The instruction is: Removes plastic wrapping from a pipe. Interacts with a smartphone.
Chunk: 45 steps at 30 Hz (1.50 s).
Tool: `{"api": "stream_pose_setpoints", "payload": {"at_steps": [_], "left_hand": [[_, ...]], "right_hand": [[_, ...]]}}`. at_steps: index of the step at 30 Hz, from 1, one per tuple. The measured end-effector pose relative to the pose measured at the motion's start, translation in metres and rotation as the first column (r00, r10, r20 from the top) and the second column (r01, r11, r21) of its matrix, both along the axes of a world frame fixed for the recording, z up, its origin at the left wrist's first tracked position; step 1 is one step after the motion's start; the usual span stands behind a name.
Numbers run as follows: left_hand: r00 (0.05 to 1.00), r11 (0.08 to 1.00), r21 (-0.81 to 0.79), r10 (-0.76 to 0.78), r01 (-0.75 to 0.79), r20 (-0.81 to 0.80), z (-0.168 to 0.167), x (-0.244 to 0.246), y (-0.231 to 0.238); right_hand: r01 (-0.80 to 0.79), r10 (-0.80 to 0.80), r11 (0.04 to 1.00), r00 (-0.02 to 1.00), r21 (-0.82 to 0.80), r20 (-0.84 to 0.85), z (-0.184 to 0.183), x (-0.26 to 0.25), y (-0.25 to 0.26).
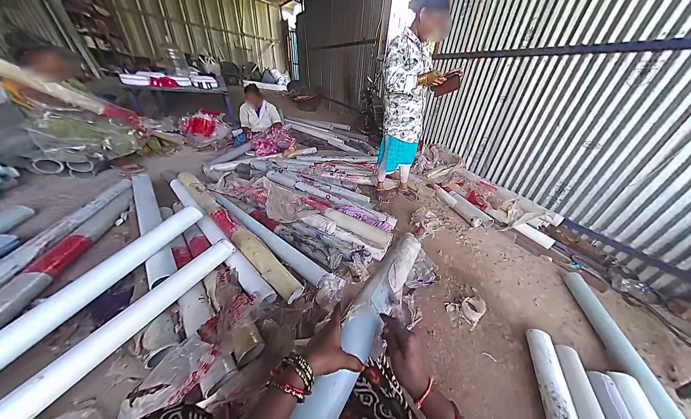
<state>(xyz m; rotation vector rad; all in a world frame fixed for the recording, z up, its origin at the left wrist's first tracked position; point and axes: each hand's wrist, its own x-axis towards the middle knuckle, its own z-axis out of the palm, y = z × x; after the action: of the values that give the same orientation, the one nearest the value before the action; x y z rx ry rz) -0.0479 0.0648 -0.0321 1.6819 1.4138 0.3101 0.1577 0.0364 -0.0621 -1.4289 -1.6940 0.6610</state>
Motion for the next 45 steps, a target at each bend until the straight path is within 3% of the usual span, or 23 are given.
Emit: {"api": "stream_pose_setpoints", "payload": {"at_steps": [3, 6, 11, 16, 29, 32, 34, 36, 37, 39, 42, 45], "left_hand": [[1.0, 1.0, -0.008, 0.003, -0.003, 0.011, -0.003, 0.0, 0.003], [0.999, 1.0, -0.016, 0.0, 0.0, -0.032, 0.002, 0.003, 0.003], [0.999, 1.0, 0.0, -0.007, 0.007, -0.038, 0.004, 0.006, 0.004], [0.999, 1.0, -0.018, 0.003, -0.004, -0.054, 0.002, 0.006, 0.007], [0.996, 1.0, -0.011, 0.021, -0.022, -0.085, 0.002, -0.003, 0.002], [0.995, 1.0, -0.011, 0.027, -0.028, -0.093, 0.001, -0.005, 0.002], [0.994, 1.0, -0.013, 0.02, -0.021, -0.104, 0.003, -0.005, 0.0], [0.996, 1.0, -0.005, 0.009, -0.01, -0.086, 0.005, -0.005, -0.004], [0.998, 1.0, 0.004, 0.007, -0.007, -0.068, 0.005, -0.005, -0.004], [0.999, 1.0, 0.001, -0.001, 0.001, -0.036, 0.003, -0.004, -0.003], [0.999, 1.0, -0.015, -0.007, 0.006, -0.046, 0.001, 0.0, 0.001], [0.999, 1.0, -0.022, -0.002, 0.001, -0.05, 0.002, 0.003, 0.003]], "right_hand": [[-0.032, 0.036, 0.999, 0.962, -0.019, 0.27, 0.007, -0.007, -0.012], [-0.019, 0.028, 0.999, 0.916, -0.025, 0.401, 0.01, -0.008, -0.006], [0.005, -0.035, 0.997, 0.909, 0.073, 0.416, 0.003, -0.007, 0.009], [0.0, 0.047, 0.995, 0.889, -0.102, 0.455, 0.016, -0.01, 0.018], [0.008, 0.125, 0.966, 0.857, -0.257, 0.499, 0.04, -0.022, 0.037], [-0.04, 0.134, 0.957, 0.939, -0.287, 0.317, 0.044, -0.015, 0.045], [-0.126, 0.125, 0.933, 0.992, -0.336, -0.024, 0.043, -0.003, 0.054], [-0.246, 0.096, 0.88, 0.93, -0.407, -0.355, 0.042, 0.007, 0.05], [-0.259, 0.105, 0.886, 0.92, -0.385, -0.378, 0.04, 0.008, 0.044], [-0.196, 0.157, 0.948, 0.973, -0.252, -0.169, 0.028, 0.006, 0.023], [-0.103, 0.101, 0.995, 0.98, 0.0, 0.172, 0.009, -0.002, -0.004], [-0.03, 0.011, 0.999, 0.921, 0.043, 0.389, 0.008, -0.008, -0.01]]}}
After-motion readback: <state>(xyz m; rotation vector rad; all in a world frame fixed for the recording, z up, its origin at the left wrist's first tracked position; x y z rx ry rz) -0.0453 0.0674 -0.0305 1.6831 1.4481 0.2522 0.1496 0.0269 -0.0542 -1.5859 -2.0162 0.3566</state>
